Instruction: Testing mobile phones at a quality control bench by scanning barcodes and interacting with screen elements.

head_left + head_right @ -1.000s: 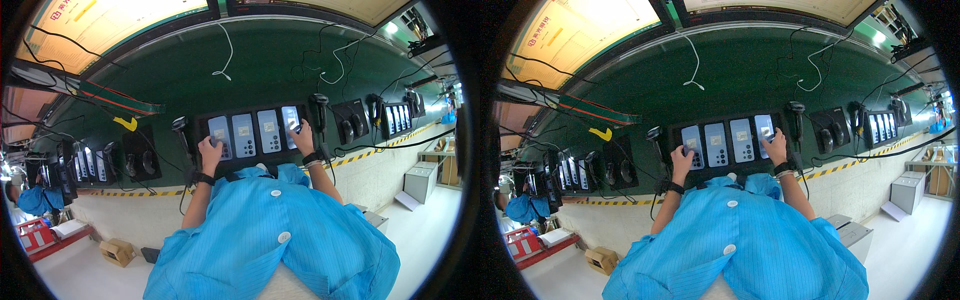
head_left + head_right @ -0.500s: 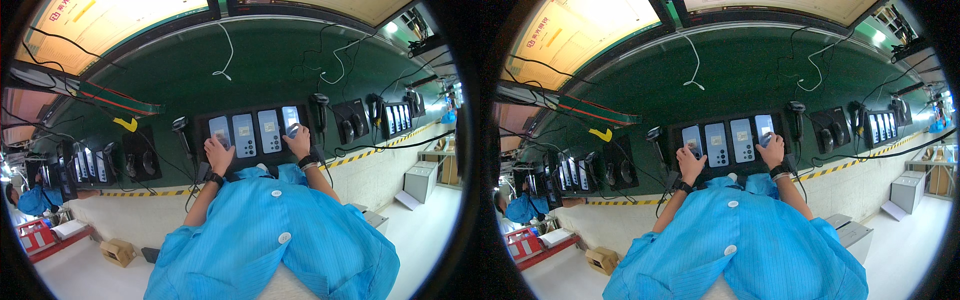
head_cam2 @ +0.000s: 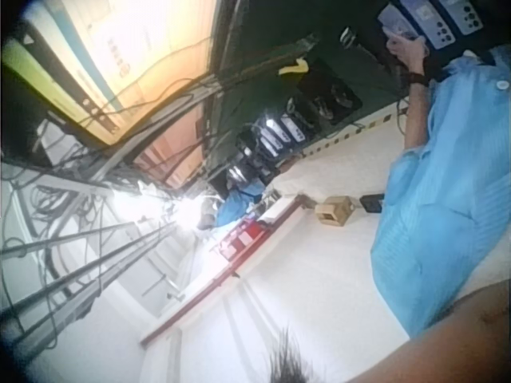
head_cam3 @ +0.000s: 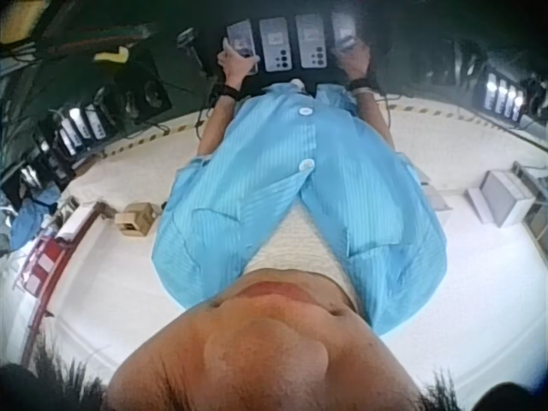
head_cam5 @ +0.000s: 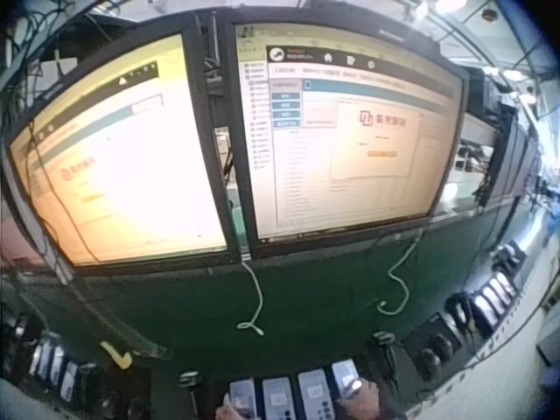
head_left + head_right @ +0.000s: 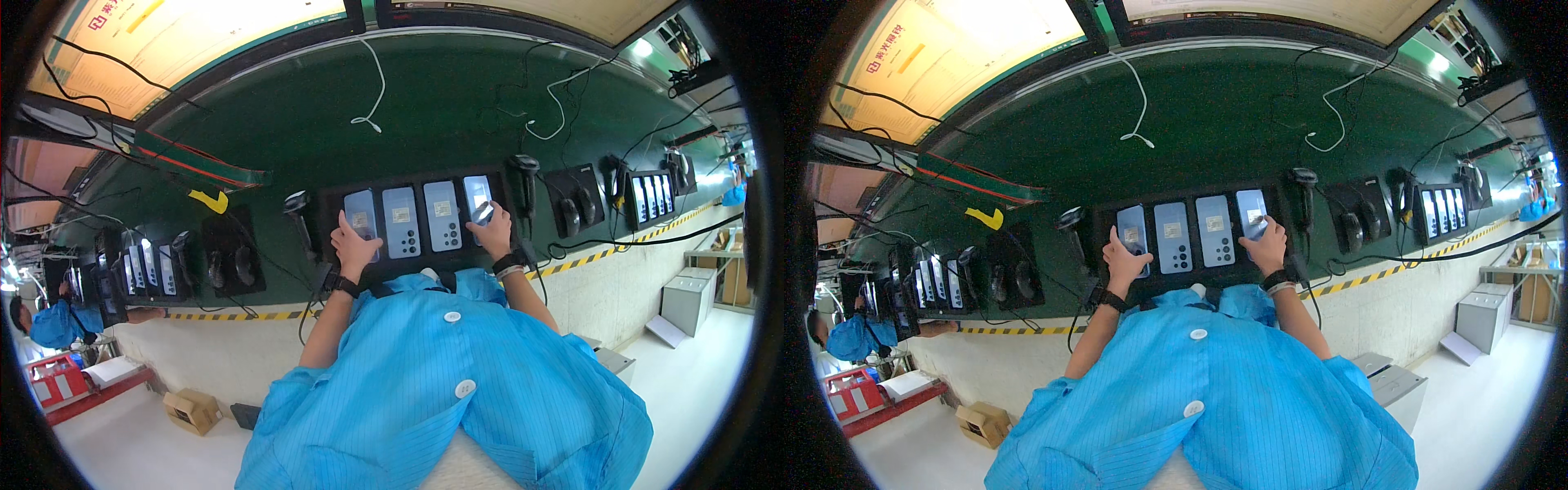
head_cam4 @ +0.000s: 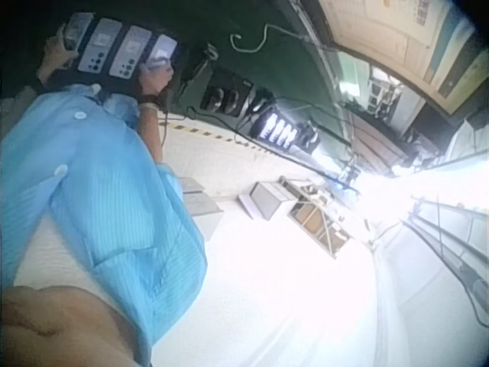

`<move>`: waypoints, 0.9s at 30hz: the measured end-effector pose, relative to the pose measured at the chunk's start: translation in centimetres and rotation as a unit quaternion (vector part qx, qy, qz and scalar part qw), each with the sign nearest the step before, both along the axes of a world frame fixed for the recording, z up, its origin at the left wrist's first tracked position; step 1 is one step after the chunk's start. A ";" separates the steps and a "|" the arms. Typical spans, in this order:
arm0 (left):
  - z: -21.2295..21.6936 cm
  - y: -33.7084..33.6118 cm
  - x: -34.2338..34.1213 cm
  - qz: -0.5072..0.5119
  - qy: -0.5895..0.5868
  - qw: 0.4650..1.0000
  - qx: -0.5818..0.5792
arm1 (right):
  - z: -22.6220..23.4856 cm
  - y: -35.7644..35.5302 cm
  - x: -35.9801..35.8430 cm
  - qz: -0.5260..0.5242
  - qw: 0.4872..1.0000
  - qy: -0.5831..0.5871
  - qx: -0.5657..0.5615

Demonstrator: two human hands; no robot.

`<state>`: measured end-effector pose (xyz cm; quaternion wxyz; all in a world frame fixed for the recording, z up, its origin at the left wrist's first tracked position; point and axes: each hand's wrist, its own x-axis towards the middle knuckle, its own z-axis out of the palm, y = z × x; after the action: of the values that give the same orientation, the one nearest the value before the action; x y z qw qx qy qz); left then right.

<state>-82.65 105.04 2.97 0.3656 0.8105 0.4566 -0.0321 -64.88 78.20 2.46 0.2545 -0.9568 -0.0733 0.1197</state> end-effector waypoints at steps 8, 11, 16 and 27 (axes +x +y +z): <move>1.8 -0.2 -0.5 0.002 0.034 0.998 0.051 | 0.6 -1.1 0.2 -0.025 1.000 -0.012 0.001; 2.0 -0.4 -0.9 0.006 0.040 0.995 0.095 | 0.6 -1.2 0.1 -0.030 0.999 -0.026 -0.006; 0.8 -0.9 -1.4 0.012 0.017 0.992 0.126 | 0.2 -0.9 0.0 -0.028 0.998 -0.049 -0.018; -2.0 -0.7 -2.5 -0.083 -0.060 0.990 0.098 | -1.4 -2.3 -0.1 0.016 0.994 -0.107 0.006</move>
<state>-85.15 104.34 0.93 0.3076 0.8777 0.3662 0.0313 -64.97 75.92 1.10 0.2490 -0.9612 -0.1165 0.0207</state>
